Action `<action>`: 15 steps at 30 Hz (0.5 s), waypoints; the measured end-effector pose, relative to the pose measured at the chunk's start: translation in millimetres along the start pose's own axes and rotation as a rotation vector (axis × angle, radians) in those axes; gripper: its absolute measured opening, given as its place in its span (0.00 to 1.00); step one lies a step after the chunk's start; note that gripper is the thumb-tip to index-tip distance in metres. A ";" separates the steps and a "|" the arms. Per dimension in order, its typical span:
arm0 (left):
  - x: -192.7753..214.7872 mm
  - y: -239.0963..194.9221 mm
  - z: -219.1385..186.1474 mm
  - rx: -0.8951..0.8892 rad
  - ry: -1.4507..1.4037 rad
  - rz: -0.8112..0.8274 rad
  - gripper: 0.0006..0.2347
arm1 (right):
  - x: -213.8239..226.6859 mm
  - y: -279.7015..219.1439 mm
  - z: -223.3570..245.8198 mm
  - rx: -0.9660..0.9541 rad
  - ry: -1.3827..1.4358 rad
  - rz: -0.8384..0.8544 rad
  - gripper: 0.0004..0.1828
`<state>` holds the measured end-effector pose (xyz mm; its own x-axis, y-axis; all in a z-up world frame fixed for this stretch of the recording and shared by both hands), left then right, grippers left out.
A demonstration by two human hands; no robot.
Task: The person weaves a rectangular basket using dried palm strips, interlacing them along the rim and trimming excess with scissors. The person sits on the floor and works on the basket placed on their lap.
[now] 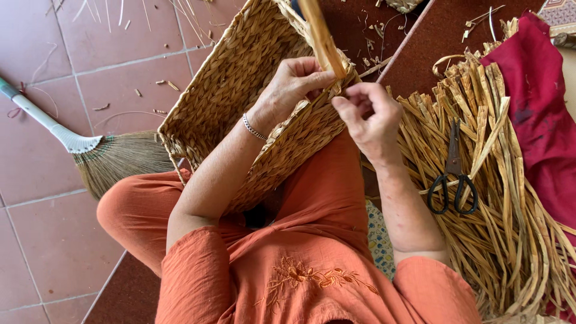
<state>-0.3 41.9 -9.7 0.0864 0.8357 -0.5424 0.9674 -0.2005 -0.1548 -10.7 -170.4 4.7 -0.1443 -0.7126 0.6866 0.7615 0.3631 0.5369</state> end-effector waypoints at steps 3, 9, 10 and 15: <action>-1.6 -9.6 -5.3 -0.055 0.023 0.041 0.11 | -13.7 10.6 -0.3 -0.040 0.056 0.051 0.11; -6.6 -13.0 -1.8 -0.165 -0.008 0.076 0.19 | 27.8 -47.7 -23.1 -0.147 0.115 0.154 0.11; -5.4 -12.7 -0.4 -0.156 -0.011 0.048 0.20 | 39.8 -68.5 -28.3 -0.178 0.141 0.195 0.11; -4.5 -13.0 4.8 -0.192 -0.026 0.063 0.16 | 82.0 -175.1 -72.3 -0.374 -0.066 0.413 0.07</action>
Point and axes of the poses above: each hand's wrist, its own y-axis towards the middle knuckle, its own x-axis out of the back of the hand, z = x × y, the point moved 2 cm from there along y, towards the middle knuckle, and after that the axes turned 15 degrees about -y, right-handed, at the moved point
